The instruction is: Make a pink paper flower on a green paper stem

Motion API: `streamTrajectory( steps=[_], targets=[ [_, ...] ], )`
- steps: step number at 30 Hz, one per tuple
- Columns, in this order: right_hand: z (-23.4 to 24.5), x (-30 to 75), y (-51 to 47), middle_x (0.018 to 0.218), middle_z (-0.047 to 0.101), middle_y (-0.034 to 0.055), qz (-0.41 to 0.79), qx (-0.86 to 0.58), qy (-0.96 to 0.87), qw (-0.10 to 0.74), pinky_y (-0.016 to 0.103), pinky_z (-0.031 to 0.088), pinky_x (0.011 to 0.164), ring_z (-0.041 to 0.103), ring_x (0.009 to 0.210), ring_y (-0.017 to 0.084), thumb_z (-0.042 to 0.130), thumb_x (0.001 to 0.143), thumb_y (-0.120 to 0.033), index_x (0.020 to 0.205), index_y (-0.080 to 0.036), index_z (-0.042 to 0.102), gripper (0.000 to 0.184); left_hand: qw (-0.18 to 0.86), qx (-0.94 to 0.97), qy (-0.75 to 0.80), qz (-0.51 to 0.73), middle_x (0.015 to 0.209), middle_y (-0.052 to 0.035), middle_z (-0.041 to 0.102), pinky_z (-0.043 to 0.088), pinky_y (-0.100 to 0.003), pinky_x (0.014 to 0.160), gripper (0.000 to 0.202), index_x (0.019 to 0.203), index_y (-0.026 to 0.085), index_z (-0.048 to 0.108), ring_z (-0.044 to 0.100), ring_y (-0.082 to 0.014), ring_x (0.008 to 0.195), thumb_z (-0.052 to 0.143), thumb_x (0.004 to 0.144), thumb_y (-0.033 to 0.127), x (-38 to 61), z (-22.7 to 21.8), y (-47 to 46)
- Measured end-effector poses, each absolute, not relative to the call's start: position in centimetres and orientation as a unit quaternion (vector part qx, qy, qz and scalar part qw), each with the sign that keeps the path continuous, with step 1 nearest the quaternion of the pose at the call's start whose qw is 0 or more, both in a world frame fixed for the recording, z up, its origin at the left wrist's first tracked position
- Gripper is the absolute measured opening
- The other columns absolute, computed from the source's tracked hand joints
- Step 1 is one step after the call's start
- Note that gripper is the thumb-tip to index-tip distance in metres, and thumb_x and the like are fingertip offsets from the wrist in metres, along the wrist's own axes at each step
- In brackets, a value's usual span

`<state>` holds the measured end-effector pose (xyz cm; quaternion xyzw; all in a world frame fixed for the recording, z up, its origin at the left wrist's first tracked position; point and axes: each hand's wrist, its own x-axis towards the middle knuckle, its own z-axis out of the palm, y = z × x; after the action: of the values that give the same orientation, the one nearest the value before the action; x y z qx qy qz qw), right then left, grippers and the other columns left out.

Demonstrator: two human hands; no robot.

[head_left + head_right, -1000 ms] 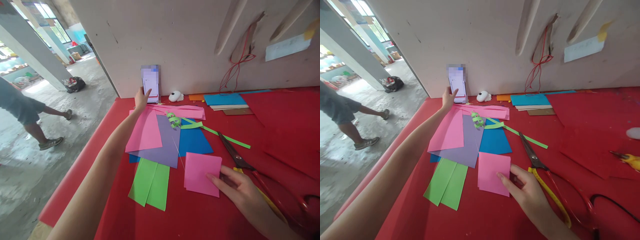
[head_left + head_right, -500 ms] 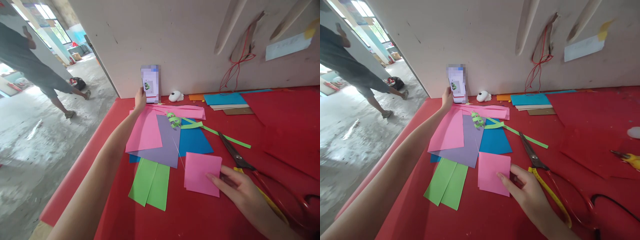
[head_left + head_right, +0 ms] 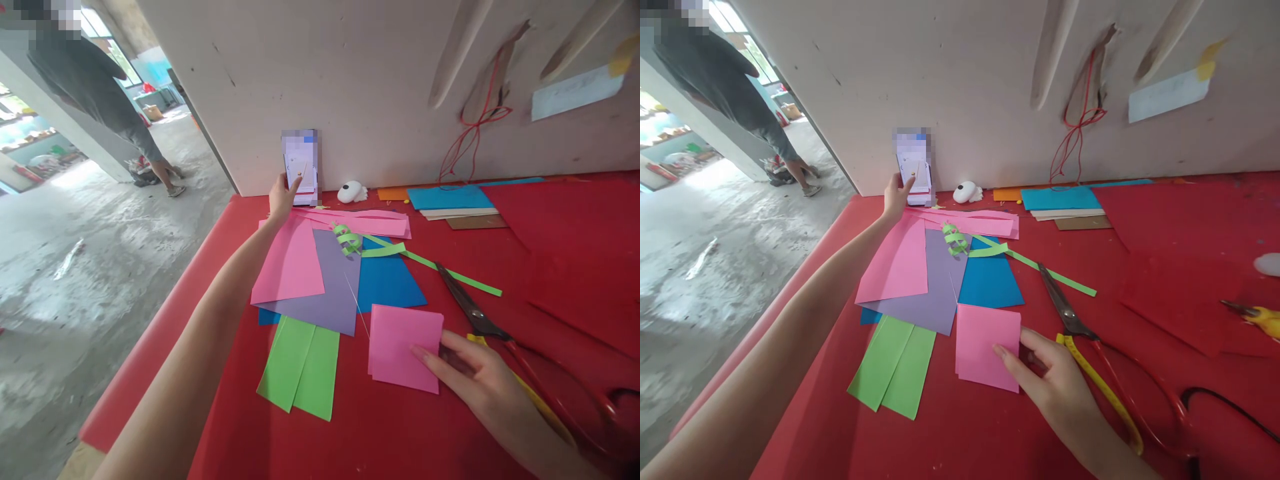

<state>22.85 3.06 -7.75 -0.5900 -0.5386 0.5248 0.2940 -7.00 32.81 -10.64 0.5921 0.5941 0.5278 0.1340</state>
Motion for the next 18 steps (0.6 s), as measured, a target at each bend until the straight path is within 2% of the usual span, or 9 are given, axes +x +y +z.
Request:
streamTrajectory(
  steps=[2,5,8,11,14,18],
  targets=[
    [-7.6,22.7,3.1,0.061,0.056,0.0030,0.518,-0.592,-0.543,0.294,0.031,0.050,0.054,0.055,0.060,0.020,0.061,0.065,-0.057,0.065,-0.021,0.063,0.035,0.136,0.585,0.606,0.521,0.118,-0.0092,0.061,0.053,-0.042,0.089,0.033,0.116,0.016,0.057,0.061,-0.0193,0.103,0.055,0.090,0.035,-6.9,-10.6,32.8],
    [-7.4,22.6,3.0,0.060,0.055,0.0031,0.513,-0.596,-0.542,0.296,0.031,0.049,0.053,0.056,0.060,0.021,0.060,0.064,-0.056,0.064,-0.021,0.064,0.034,0.142,0.576,0.614,0.521,0.110,-0.0070,0.064,0.050,-0.041,0.093,0.020,0.107,0.018,0.060,0.060,-0.0196,0.103,0.047,0.093,0.024,-6.9,-10.2,32.6],
    [-7.4,22.6,3.0,0.060,0.056,0.0033,0.515,-0.597,-0.538,0.297,0.031,0.049,0.053,0.057,0.060,0.021,0.060,0.064,-0.055,0.065,-0.021,0.065,0.034,0.147,0.573,0.614,0.523,0.101,-0.0053,0.066,0.048,-0.040,0.094,0.023,0.097,0.021,0.061,0.060,-0.0216,0.104,0.039,0.092,0.015,-7.0,-9.8,32.3],
    [-7.5,22.7,3.0,0.061,0.058,0.0035,0.515,-0.596,-0.539,0.298,0.032,0.050,0.053,0.057,0.061,0.021,0.061,0.065,-0.054,0.066,-0.022,0.065,0.033,0.147,0.572,0.614,0.523,0.094,-0.0052,0.065,0.047,-0.039,0.094,0.017,0.093,0.021,0.059,0.061,-0.0228,0.101,0.043,0.090,0.017,-6.9,-9.6,32.0],
    [-7.5,22.7,3.0,0.059,0.056,0.0031,0.515,-0.593,-0.545,0.294,0.032,0.049,0.053,0.058,0.061,0.022,0.061,0.066,-0.054,0.063,-0.022,0.063,0.032,0.148,0.570,0.614,0.526,0.092,-0.0047,0.064,0.046,-0.039,0.095,0.008,0.092,0.021,0.058,0.061,-0.0229,0.099,0.052,0.088,0.026,-6.6,-9.6,31.9],
    [-7.7,22.8,3.0,0.058,0.055,0.0029,0.515,-0.593,-0.544,0.296,0.033,0.049,0.052,0.057,0.060,0.022,0.060,0.067,-0.055,0.064,-0.023,0.063,0.032,0.154,0.567,0.613,0.529,0.093,-0.0042,0.065,0.046,-0.040,0.096,0.014,0.095,0.023,0.057,0.061,-0.0234,0.100,0.059,0.084,0.032,-6.5,-9.8,32.0]
  ],
)
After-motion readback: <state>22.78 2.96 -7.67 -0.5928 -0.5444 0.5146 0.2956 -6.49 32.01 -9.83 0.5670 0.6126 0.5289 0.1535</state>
